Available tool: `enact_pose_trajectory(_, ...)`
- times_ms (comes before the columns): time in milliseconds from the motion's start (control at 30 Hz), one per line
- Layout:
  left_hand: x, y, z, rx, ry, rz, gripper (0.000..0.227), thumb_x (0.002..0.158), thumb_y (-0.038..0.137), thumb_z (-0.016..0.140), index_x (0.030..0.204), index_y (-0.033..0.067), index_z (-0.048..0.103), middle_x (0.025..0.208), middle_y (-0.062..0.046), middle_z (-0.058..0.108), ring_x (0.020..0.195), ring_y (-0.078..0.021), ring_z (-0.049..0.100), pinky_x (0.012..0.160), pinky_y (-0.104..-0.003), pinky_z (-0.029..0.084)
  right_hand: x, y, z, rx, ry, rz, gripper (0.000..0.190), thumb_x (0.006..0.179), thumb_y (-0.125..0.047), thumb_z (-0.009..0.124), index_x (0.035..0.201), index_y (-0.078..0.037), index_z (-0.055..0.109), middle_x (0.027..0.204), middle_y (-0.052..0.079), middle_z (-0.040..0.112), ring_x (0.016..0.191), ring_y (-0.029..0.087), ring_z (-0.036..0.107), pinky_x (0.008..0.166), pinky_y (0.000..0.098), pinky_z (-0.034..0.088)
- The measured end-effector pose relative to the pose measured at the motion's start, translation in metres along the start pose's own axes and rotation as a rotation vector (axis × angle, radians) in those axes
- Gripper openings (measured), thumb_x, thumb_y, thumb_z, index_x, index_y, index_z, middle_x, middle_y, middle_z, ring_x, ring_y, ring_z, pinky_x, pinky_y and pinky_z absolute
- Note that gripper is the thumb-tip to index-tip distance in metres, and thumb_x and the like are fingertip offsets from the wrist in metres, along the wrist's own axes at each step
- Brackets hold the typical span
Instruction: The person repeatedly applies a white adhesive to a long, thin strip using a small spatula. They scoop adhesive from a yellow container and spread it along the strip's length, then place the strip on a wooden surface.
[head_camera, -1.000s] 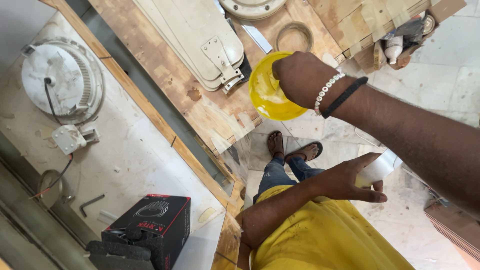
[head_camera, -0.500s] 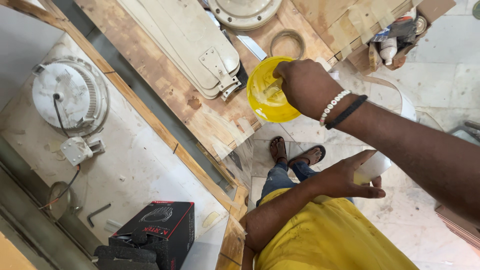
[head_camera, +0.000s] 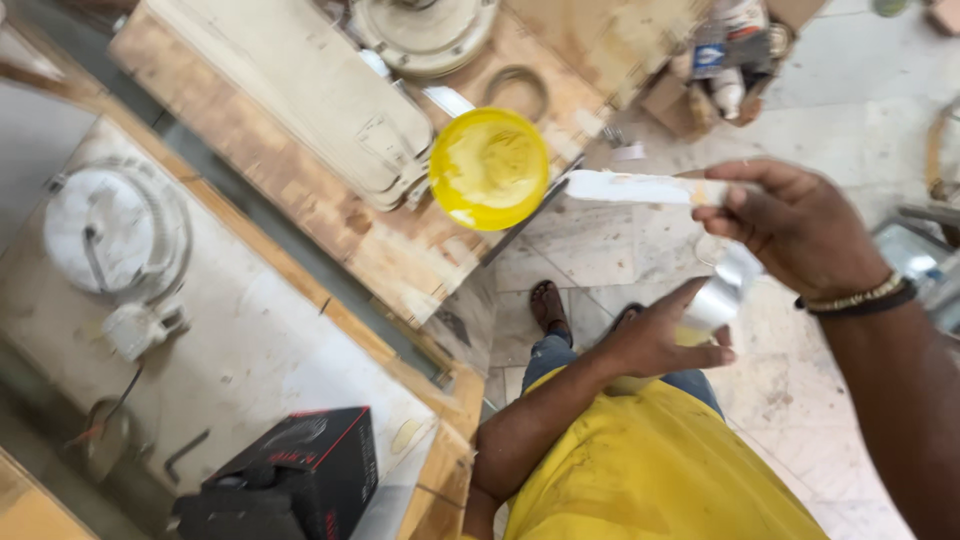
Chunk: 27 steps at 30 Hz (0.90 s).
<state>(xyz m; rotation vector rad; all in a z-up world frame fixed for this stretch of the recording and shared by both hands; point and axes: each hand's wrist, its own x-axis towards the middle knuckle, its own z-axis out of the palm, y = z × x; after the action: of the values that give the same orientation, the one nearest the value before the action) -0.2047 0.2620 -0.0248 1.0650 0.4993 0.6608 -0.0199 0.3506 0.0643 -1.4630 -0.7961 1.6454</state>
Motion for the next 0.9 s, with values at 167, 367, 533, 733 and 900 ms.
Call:
enact_pose_trajectory(167,-0.006,0.001,0.004,-0.054,-0.014,0.012,0.067,0.092,0.021,0.078,0.148,0.0019,0.047,0.106,-0.003,0.067,0.102,-0.0109,0.064,0.094,-0.030,0.055,-0.059,0.102,-0.102,0.653,-0.007,-0.118,0.020,0.109,0.001,0.056,0.127,0.004,0.064,0.108,0.012,0.071,0.103,0.021,0.072,0.091,0.0279,0.060)
enact_pose_trajectory(367,-0.010,-0.002,0.037,-0.017,-0.026,-0.058,0.070,0.090,0.017,0.076,0.149,0.0031,0.042,0.108,-0.002,0.069,0.104,-0.0107,0.065,0.089,-0.031,0.055,-0.147,0.168,-0.127,0.505,0.378,-0.322,0.015,0.103,-0.001,0.065,0.118,-0.002,0.066,0.105,0.008,0.072,0.098,0.022,0.073,0.083,0.0304,0.061)
enact_pose_trajectory(533,-0.028,-0.020,0.078,0.058,-0.068,-0.033,0.071,0.092,0.015,0.077,0.151,0.0030,0.040,0.109,-0.004,0.068,0.107,-0.0124,0.064,0.095,-0.032,0.054,-0.202,0.171,-0.097,-0.223,0.738,-0.650,0.014,0.098,0.005,0.072,0.109,-0.003,0.069,0.109,0.009,0.073,0.099,0.020,0.073,0.084,0.0303,0.062)
enact_pose_trajectory(733,-0.056,-0.045,0.137,0.125,-0.100,-0.074,0.076,0.091,0.015,0.076,0.155,0.0044,0.036,0.107,-0.004,0.066,0.103,-0.0115,0.063,0.092,-0.031,0.055,-0.277,0.161,-0.102,-0.834,0.585,-0.868,0.018,0.084,0.005,0.076,0.099,-0.003,0.071,0.109,0.010,0.074,0.098,0.022,0.070,0.082,0.0312,0.058)
enact_pose_trajectory(900,-0.067,-0.068,0.180,0.114,-0.140,-0.101,0.071,0.092,0.013,0.077,0.151,0.0029,0.039,0.106,-0.003,0.064,0.100,-0.0110,0.063,0.088,-0.030,0.055,-0.335,0.164,-0.138,-0.910,0.384,-0.795,0.020,0.077,0.001,0.077,0.096,-0.005,0.072,0.109,0.006,0.075,0.095,0.021,0.069,0.079,0.0323,0.057)
